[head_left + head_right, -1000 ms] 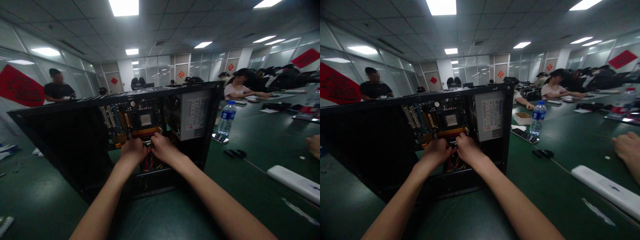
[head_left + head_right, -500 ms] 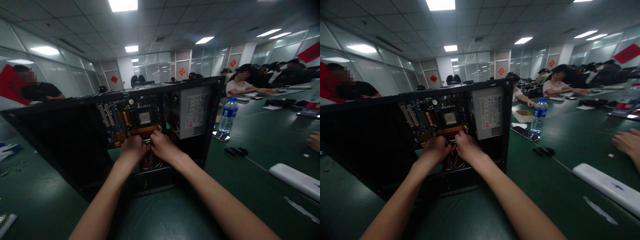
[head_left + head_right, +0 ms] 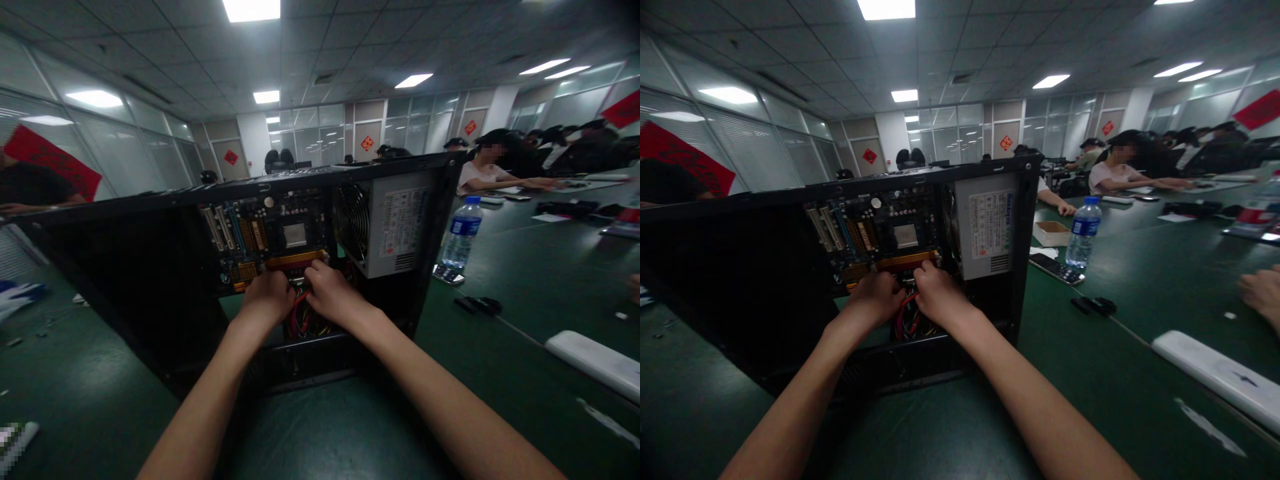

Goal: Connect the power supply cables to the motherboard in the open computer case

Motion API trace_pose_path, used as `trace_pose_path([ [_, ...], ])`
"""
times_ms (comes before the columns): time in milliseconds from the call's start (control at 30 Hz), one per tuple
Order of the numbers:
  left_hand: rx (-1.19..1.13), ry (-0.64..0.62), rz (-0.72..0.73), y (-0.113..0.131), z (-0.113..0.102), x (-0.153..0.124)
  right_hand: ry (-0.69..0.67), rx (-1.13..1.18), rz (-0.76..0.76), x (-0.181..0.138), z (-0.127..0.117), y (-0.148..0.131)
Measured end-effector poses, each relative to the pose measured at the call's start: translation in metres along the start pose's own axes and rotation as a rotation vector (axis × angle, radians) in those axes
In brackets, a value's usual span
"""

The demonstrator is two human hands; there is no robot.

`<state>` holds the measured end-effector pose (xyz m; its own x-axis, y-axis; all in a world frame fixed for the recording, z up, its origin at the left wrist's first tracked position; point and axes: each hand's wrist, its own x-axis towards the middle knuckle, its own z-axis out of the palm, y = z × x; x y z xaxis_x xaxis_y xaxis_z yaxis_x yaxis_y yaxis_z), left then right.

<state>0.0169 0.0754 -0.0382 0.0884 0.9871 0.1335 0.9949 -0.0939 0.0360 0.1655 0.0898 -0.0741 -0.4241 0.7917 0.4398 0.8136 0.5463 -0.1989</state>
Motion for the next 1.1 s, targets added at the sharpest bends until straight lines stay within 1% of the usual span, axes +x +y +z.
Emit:
trace_pose_path([
  [267, -0.009, -0.031, -0.039, 0.002, 0.0, 0.0, -0.02, -0.014, 0.007, -0.001, -0.002, -0.002],
  [367, -0.01, -0.014, -0.048, 0.004, 0.003, 0.002, -0.013, -0.023, 0.01, -0.001, -0.002, -0.002],
  [500, 0.002, 0.018, -0.039, 0.006, 0.011, 0.007, 0.002, -0.05, 0.002, -0.001, 0.0, 0.0],
  [633, -0.082, -0.009, 0.046, -0.003, 0.016, 0.008, 0.011, -0.071, -0.018, -0.001, 0.001, 0.001],
  [733, -0.218, -0.121, 0.178, -0.016, 0.013, 0.004, 0.012, -0.082, -0.024, -0.002, 0.001, 0.0],
  [800, -0.272, -0.183, 0.232, -0.023, 0.009, 0.0, 0.02, -0.082, -0.033, -0.002, 0.001, -0.002],
  [867, -0.269, -0.196, 0.215, -0.026, 0.007, -0.002, 0.023, -0.08, -0.038, -0.003, 0.001, -0.004],
  [1000, -0.222, -0.148, 0.096, -0.023, 0.007, -0.003, 0.004, -0.083, -0.029, -0.003, 0.003, -0.005],
  [1100, -0.199, -0.113, 0.033, -0.02, 0.008, -0.003, -0.002, -0.098, -0.03, -0.002, 0.006, -0.005],
])
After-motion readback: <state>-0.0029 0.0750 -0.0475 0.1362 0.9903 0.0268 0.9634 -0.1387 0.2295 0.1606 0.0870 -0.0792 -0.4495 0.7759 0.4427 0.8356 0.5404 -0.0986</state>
